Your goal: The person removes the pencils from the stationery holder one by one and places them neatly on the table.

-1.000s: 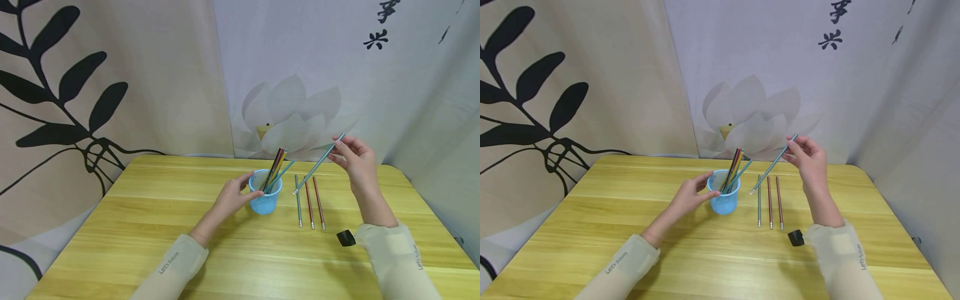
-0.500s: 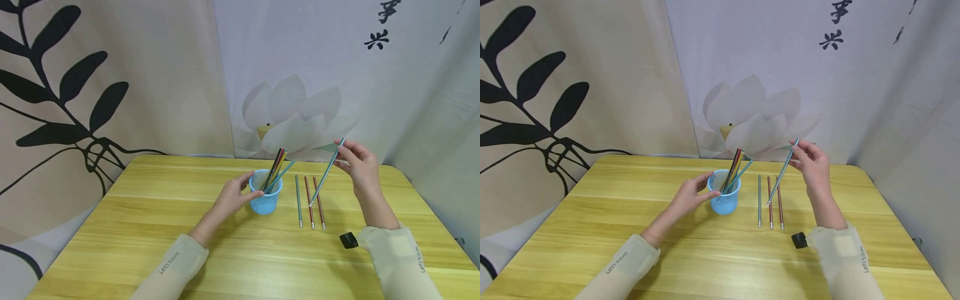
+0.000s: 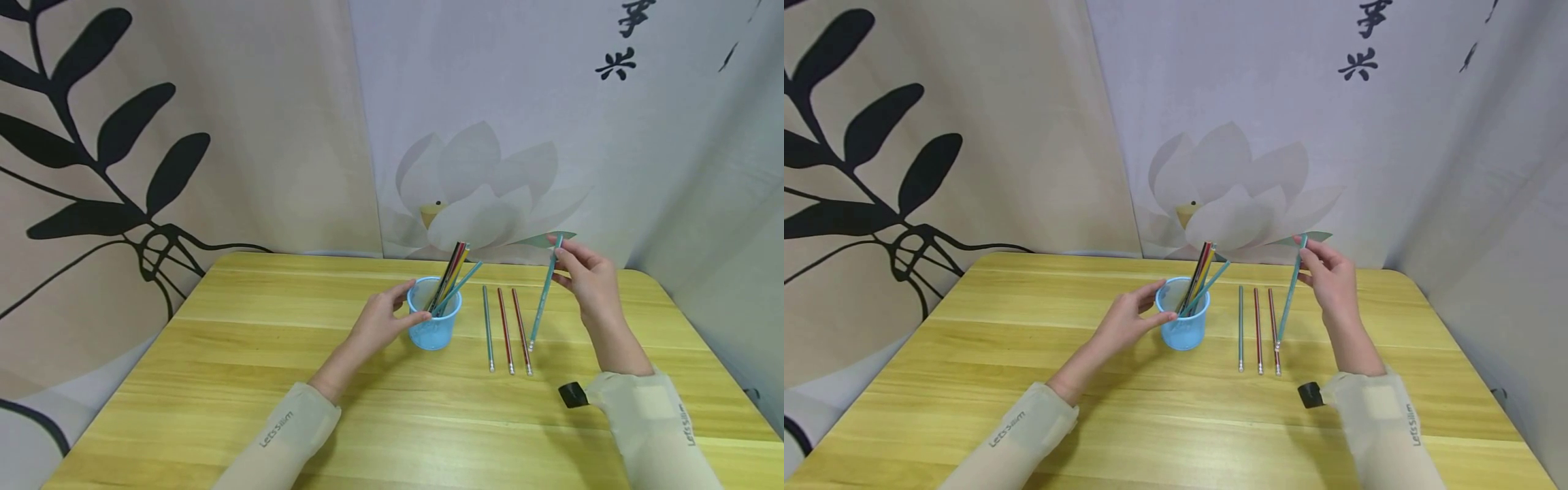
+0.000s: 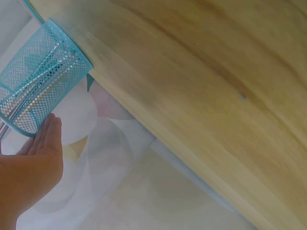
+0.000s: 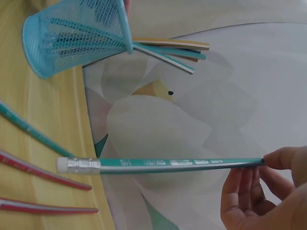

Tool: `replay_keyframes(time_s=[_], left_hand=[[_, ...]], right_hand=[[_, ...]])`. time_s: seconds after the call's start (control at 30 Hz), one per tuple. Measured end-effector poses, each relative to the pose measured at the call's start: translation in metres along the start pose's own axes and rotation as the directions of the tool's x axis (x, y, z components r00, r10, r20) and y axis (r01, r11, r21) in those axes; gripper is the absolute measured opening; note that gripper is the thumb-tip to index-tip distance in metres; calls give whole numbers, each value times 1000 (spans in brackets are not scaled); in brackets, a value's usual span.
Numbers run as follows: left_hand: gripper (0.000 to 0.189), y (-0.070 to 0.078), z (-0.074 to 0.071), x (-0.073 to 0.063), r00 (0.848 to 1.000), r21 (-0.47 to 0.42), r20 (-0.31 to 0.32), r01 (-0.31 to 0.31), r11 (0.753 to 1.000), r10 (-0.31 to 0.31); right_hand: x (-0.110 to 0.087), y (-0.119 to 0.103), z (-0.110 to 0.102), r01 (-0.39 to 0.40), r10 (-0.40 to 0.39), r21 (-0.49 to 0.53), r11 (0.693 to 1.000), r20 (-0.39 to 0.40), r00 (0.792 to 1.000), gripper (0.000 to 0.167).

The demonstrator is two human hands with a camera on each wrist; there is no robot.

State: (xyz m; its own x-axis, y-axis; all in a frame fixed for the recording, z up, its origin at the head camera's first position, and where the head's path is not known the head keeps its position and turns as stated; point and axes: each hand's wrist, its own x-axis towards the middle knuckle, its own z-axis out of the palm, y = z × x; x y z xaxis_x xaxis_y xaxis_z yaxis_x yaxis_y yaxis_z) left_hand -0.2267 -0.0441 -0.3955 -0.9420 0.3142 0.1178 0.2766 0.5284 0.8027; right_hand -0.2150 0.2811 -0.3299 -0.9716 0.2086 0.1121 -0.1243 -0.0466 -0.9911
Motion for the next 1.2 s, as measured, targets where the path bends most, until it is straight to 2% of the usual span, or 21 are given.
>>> replay_keyframes(time_s=[0.1, 0.3, 0.43, 0.63, 1.2], left_hand=[[76, 0, 0, 0, 1000, 0, 0, 3, 1000, -3], [76, 0, 0, 0, 1000, 3, -1, -3, 1000, 3], [75, 0, 0, 0, 1000, 5, 1, -12, 1000, 12], [75, 0, 0, -1, 1000, 9, -3, -21, 1000, 21], [75, 0, -1, 0, 1000, 10, -2, -19, 1000, 19]], right_hand=[[1, 4, -3, -19, 19, -21, 1000, -9, 1000, 16], [5, 14, -8, -45, 44, -83, 996, -17, 999, 30], [7, 20, -13, -71, 71, -109, 992, -5, 997, 26], [9, 29, -18, -101, 103, -148, 984, 9, 995, 35], [16, 48, -21, -186, 195, -270, 945, 4, 981, 44]])
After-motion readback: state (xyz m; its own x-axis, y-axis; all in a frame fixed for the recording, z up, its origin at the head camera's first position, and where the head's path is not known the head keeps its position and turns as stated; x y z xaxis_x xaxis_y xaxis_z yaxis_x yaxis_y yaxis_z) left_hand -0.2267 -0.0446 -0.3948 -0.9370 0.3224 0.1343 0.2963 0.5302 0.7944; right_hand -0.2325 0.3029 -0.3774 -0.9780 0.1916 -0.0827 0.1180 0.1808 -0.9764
